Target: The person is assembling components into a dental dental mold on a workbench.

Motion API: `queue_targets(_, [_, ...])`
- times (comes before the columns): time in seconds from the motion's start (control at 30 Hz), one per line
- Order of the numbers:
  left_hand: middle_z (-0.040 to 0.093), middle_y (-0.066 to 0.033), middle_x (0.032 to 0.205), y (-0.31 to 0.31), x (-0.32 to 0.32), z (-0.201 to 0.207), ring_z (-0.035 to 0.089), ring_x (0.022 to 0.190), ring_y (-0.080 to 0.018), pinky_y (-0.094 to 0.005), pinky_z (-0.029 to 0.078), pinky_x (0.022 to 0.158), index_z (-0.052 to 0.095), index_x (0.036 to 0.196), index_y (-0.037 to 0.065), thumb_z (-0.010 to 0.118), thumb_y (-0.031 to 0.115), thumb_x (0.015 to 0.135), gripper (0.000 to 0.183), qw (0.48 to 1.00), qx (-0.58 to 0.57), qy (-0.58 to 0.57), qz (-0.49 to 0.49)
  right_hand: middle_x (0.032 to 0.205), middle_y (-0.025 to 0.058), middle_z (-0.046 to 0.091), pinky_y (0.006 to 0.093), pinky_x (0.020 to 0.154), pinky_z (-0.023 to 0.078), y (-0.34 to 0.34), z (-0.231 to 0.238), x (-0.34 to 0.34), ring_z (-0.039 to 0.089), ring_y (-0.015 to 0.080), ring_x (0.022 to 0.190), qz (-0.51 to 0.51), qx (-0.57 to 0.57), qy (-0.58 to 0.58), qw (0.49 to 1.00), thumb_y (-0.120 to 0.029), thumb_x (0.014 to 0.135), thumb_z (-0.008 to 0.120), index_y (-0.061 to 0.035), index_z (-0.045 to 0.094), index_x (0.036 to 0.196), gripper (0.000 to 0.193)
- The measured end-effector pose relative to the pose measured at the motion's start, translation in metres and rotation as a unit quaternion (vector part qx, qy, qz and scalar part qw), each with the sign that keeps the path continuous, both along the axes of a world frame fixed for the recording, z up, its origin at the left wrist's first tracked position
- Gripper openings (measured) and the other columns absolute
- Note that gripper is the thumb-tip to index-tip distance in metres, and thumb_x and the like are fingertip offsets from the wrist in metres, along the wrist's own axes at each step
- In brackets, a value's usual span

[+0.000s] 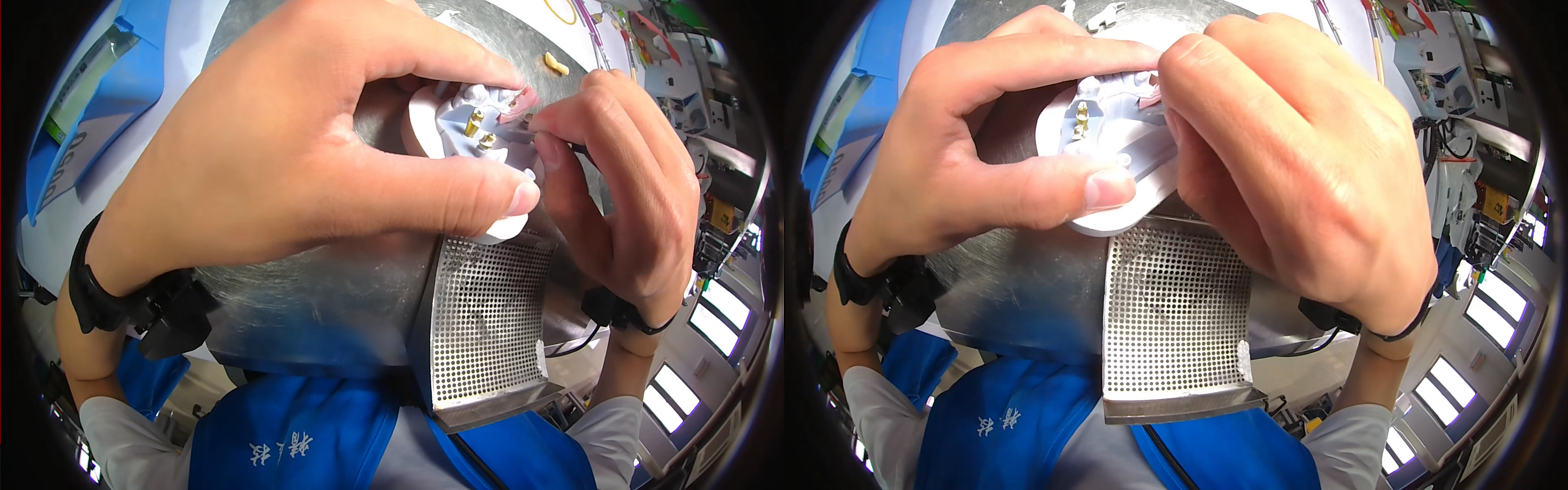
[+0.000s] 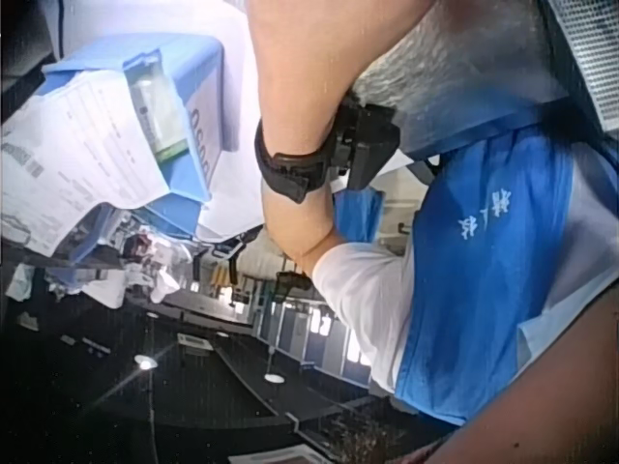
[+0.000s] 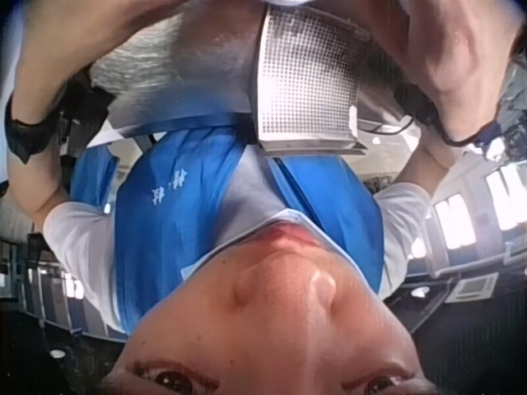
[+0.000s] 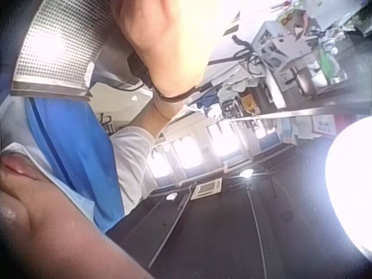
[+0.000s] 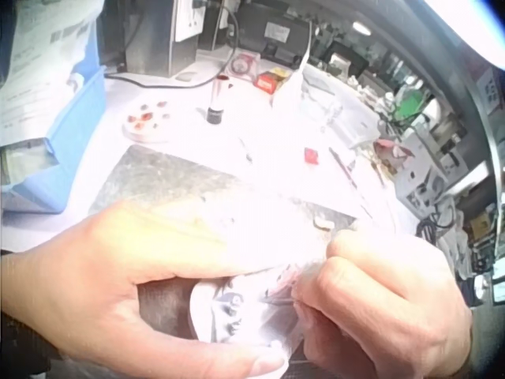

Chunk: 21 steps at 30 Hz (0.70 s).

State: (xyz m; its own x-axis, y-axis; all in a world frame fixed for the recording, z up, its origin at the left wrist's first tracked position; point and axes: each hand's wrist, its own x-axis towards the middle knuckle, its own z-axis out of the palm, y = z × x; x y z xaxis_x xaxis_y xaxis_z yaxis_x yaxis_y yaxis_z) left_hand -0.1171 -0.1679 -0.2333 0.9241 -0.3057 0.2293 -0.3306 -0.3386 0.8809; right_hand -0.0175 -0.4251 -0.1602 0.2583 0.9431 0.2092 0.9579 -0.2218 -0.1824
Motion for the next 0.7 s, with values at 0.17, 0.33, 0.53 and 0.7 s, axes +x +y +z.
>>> queue_targets(0.17, [0.065,-0.0127,0.109,0.006,-0.004,0.002,0.063,0.104,-0.0272,-0.0403,0.05,0.093,0.071,0.13,-0.001,0.086,0.02,0.078,0.058,1.0,-0.003,-0.008,-0.002,0.084,0.0148,0.059,0.041,0.066,0.049,0.0,0.0,0.001,0.058,0.0342,0.074,0.01,-0.012,-0.042,0.999,0.009,0.078,0.074,0.0035,0.064,0.096,0.02])
queue_targets(0.33, [0.065,-0.0131,0.109,0.0,0.004,0.0,0.063,0.105,-0.0279,-0.0406,0.05,0.094,0.071,0.13,-0.001,0.086,0.02,0.078,0.057,1.0,0.006,-0.013,0.005,0.084,0.0148,0.06,0.0415,0.066,0.049,0.006,0.0,-0.008,0.059,0.0352,0.075,0.02,-0.008,-0.055,0.998,0.006,0.082,0.074,0.0024,0.064,0.096,0.018])
queue_targets(0.53, [0.065,-0.0136,0.109,0.006,-0.005,-0.004,0.063,0.105,-0.0286,-0.0409,0.051,0.094,0.071,0.128,-0.001,0.085,0.021,0.078,0.057,1.0,0.004,-0.029,-0.004,0.087,0.0124,0.065,0.04,0.062,0.051,-0.004,-0.01,-0.015,0.065,0.0331,0.071,-0.035,-0.01,-0.031,0.999,0.004,0.089,0.072,0.0006,0.064,0.098,0.013])
queue_targets(0.7, [0.065,-0.014,0.109,-0.001,-0.006,-0.001,0.063,0.105,-0.0292,-0.0411,0.051,0.094,0.071,0.128,-0.001,0.085,0.021,0.078,0.056,0.999,0.009,-0.039,-0.003,0.088,0.0122,0.068,0.038,0.058,0.051,-0.008,-0.014,-0.023,0.067,0.0304,0.066,-0.08,-0.011,-0.001,0.997,0.003,0.095,0.07,0.0001,0.066,0.101,0.008])
